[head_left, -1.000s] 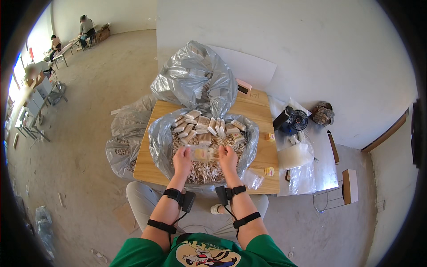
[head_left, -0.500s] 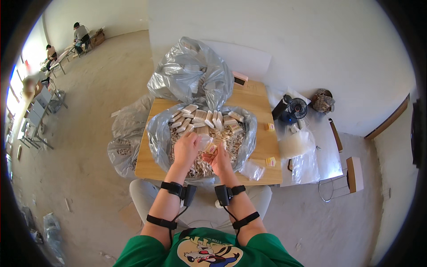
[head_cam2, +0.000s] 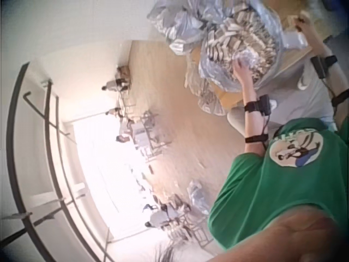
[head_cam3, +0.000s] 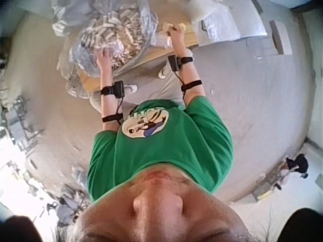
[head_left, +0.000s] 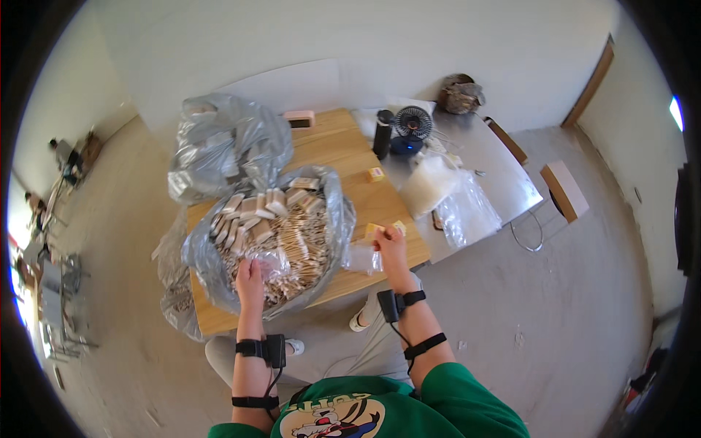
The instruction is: Sorting and bagging small packaged items into different piles on a table.
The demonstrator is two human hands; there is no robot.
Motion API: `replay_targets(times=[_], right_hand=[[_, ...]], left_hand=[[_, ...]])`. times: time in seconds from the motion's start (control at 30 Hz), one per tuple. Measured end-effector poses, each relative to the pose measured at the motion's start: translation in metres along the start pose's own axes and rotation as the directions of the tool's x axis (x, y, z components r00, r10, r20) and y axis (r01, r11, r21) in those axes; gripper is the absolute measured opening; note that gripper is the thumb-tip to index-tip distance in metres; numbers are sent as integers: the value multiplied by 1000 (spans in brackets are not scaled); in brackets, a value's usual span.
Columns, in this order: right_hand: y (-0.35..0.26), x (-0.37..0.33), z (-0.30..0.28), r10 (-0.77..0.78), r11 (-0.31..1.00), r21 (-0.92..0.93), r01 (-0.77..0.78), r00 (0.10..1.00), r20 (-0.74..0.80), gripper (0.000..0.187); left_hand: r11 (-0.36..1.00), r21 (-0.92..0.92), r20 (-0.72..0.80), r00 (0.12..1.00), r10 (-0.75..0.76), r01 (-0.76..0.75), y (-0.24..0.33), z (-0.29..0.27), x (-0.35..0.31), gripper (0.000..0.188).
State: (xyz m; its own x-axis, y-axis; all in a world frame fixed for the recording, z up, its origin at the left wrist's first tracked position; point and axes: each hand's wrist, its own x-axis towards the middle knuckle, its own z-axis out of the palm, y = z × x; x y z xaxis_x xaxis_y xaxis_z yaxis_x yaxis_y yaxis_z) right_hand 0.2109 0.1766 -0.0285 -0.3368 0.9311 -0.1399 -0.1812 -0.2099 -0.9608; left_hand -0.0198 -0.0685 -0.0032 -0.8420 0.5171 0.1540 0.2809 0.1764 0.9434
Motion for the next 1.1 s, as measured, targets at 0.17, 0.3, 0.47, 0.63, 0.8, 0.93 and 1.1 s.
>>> replay_targets(times=[0.17,0.3,0.47,0.63,0.8,0.93,1.1], right_hand=[[38,61,-122,-245,891,-447,81,914,-323,18],[28,66,-96,-148,757,-651,-48,959,-243,27],[34,66,-104,-255,558,-830,-27,945,-203,25],[2,37,-76,-430,652,-745,141,878,-210,20],[0,-16,-37,-526,466,-714,522,813,251,27],[40,-20,-20,-490,427,-672,604,780,390,39],[59,-28,-18,-311,222,-813,539,829,465,50]], left_hand=[[952,-211,288,944,-158,223,28,61,-13,19],[912,-275,381,906,-186,303,44,85,-29,21],[906,-221,594,787,-169,362,60,140,-45,24],[918,-176,626,760,-174,355,41,186,-43,18],[867,-160,610,738,-288,471,21,235,-39,19],[954,299,395,911,-115,-9,13,242,-40,24],[994,41,480,875,65,-97,34,197,-36,29]])
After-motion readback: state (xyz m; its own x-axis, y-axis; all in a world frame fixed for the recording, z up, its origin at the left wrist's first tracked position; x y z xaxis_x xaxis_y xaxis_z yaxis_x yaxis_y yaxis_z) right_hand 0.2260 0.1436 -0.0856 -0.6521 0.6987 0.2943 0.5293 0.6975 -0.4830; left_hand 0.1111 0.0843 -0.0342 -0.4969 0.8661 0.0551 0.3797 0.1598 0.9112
